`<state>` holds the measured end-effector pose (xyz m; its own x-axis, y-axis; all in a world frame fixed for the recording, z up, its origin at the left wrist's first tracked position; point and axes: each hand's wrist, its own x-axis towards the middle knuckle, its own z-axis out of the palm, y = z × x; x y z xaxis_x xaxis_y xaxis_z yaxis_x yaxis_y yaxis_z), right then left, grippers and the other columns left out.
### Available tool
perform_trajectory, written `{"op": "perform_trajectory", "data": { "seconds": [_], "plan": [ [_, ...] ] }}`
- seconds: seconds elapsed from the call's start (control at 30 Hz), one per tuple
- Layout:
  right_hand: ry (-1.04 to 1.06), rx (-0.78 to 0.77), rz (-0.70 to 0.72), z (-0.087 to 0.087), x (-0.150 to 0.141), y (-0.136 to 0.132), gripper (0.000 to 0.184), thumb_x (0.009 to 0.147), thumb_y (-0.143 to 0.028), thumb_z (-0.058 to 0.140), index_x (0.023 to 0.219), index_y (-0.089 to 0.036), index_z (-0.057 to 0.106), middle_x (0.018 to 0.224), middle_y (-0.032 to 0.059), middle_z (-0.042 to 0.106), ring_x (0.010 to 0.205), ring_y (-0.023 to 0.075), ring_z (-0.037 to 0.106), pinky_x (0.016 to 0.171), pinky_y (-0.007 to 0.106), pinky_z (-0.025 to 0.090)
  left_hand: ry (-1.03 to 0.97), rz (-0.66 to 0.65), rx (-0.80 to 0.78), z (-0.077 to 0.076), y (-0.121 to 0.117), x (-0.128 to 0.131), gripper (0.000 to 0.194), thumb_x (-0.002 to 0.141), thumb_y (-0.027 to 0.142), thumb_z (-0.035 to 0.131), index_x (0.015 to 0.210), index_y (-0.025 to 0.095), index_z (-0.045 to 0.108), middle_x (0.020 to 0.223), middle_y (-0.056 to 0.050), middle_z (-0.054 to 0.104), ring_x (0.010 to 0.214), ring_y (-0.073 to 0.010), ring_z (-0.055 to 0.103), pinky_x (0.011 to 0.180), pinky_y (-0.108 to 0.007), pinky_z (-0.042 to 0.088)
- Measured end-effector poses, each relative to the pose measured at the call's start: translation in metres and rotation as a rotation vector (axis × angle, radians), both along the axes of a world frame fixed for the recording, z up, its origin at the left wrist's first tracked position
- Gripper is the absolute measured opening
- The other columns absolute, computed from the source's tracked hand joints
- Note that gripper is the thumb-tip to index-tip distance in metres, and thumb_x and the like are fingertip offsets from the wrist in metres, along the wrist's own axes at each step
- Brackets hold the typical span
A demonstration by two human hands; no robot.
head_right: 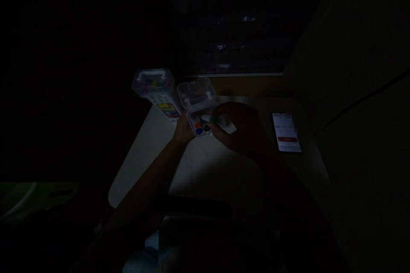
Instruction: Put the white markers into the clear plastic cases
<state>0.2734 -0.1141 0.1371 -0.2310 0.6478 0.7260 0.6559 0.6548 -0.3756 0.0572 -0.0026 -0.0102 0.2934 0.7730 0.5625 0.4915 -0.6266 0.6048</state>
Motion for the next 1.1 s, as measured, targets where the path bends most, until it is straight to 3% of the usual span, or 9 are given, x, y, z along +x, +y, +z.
{"op": "perform_trajectory", "data": {
  "seconds": [0.17, 0.33, 0.73, 0.87, 1.1],
  "plan": [
    [-0.037, 0.042, 0.069, -0.019, -0.012, 0.012, 0.01, 0.078, -0.021, 0.069, 0.086, -0.021, 0.063, 0.086, 0.0023, 0.074, 0.08, 0.0182, 0.07, 0.073, 0.032, 0.054, 0.024, 0.033, 0.017, 0.004, -0.003, 0.0, 0.066, 0.071, 0.048, 0.073, 0.124, 0.017, 0.05, 0.123, -0.015, 0.062, 0.115, -0.0313, 0.061, 0.096, -0.045, 0.053],
    [-0.153, 0.048, 0.057, -0.024, -0.014, 0.017, 0.008, 0.077, -0.022, 0.068, 0.083, -0.02, 0.063, 0.08, 0.0022, 0.072, 0.076, 0.0194, 0.066, 0.071, 0.033, 0.048, 0.054, 0.054, 0.008, 0.006, -0.005, 0.0, 0.066, 0.072, 0.05, 0.071, 0.125, 0.016, 0.049, 0.127, -0.014, 0.06, 0.12, -0.031, 0.058, 0.098, -0.045, 0.052],
    [-0.233, -0.195, 0.105, -0.025, -0.016, 0.021, 0.01, 0.081, -0.02, 0.062, 0.09, -0.02, 0.064, 0.096, 0.0055, 0.073, 0.092, 0.0217, 0.066, 0.084, 0.037, 0.041, 0.017, 0.016, 0.009, 0.008, -0.005, 0.001, 0.065, 0.071, 0.049, 0.072, 0.124, 0.017, 0.052, 0.128, -0.014, 0.061, 0.12, -0.0326, 0.058, 0.101, -0.047, 0.05],
    [-0.218, -0.155, 0.104, -0.024, -0.014, 0.02, 0.013, 0.084, -0.022, 0.059, 0.095, -0.02, 0.066, 0.101, 0.0068, 0.073, 0.097, 0.0222, 0.065, 0.086, 0.038, 0.043, 0.015, 0.03, 0.013, 0.007, -0.005, 0.001, 0.063, 0.073, 0.049, 0.07, 0.124, 0.017, 0.052, 0.128, -0.014, 0.061, 0.12, -0.0328, 0.058, 0.101, -0.049, 0.049],
    [-0.198, -0.014, 0.045, -0.018, -0.006, 0.02, 0.01, 0.087, -0.021, 0.055, 0.086, -0.022, 0.065, 0.087, 0.0046, 0.072, 0.085, 0.0203, 0.064, 0.077, 0.036, 0.048, 0.009, 0.01, -0.015, 0.002, -0.001, 0.001, 0.062, 0.071, 0.046, 0.072, 0.124, 0.02, 0.052, 0.128, -0.013, 0.059, 0.122, -0.0334, 0.056, 0.102, -0.05, 0.049]
  ]
}}
